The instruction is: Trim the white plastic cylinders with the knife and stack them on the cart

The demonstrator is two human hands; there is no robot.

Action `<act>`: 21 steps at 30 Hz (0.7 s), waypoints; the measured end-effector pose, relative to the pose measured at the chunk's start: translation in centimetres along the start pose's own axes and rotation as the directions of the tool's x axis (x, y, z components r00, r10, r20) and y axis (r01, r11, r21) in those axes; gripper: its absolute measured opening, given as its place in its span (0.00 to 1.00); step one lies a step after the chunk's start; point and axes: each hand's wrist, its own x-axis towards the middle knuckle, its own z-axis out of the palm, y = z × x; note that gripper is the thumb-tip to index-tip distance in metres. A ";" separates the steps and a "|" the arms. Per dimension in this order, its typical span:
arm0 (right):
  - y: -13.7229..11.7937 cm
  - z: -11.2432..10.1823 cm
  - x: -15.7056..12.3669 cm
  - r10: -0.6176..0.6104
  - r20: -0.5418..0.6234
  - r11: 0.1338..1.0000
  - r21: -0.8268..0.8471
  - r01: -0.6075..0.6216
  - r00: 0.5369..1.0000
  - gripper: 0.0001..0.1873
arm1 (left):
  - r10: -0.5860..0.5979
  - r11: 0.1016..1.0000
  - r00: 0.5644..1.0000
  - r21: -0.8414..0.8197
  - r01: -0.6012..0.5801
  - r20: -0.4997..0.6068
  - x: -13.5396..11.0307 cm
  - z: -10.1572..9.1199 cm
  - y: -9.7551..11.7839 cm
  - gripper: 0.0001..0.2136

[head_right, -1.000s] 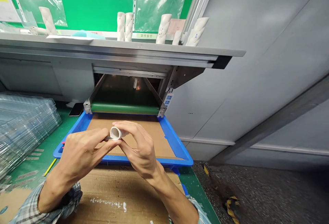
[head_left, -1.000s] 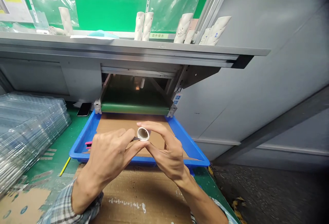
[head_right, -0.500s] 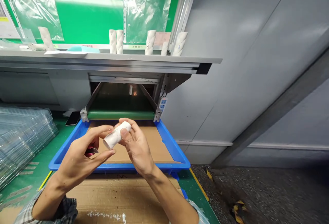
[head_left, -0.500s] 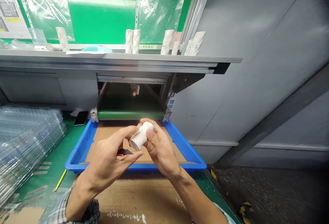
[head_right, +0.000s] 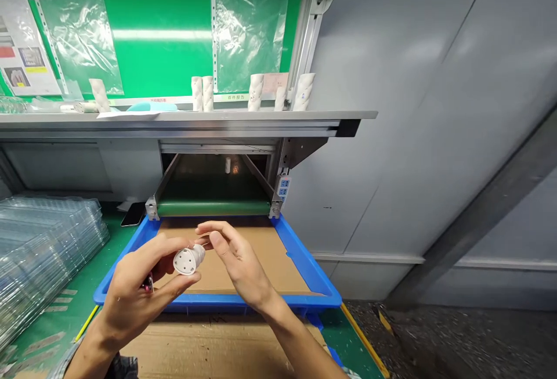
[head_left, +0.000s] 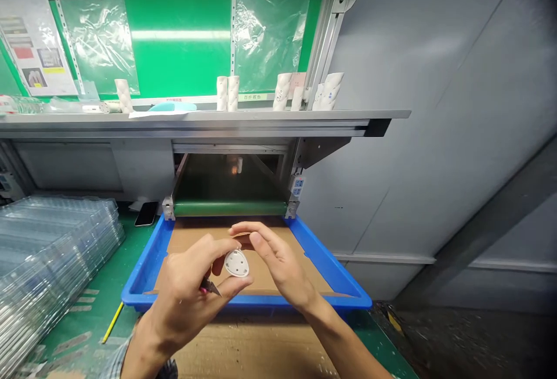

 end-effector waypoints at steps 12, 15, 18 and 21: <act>-1.8 -2.8 0.0 -0.124 -0.103 0.987 -0.111 0.113 0.987 0.14 | 0.105 0.990 0.994 0.095 -0.106 0.022 0.0 0.0 1.4 0.13; -2.2 -3.2 -0.2 -0.145 -0.116 0.979 -0.161 0.126 0.983 0.14 | 0.092 0.982 0.995 0.165 -0.095 0.028 0.5 -0.2 1.6 0.12; -2.6 -3.9 -0.8 -0.141 -0.114 0.974 -0.193 0.117 0.983 0.14 | 0.057 0.968 0.998 0.245 -0.062 0.025 0.5 -0.7 2.1 0.12; -2.2 -4.1 -1.6 -0.126 -0.113 0.949 -0.302 0.086 0.986 0.15 | -0.038 0.969 0.999 0.243 0.029 0.032 -1.5 -1.8 2.9 0.13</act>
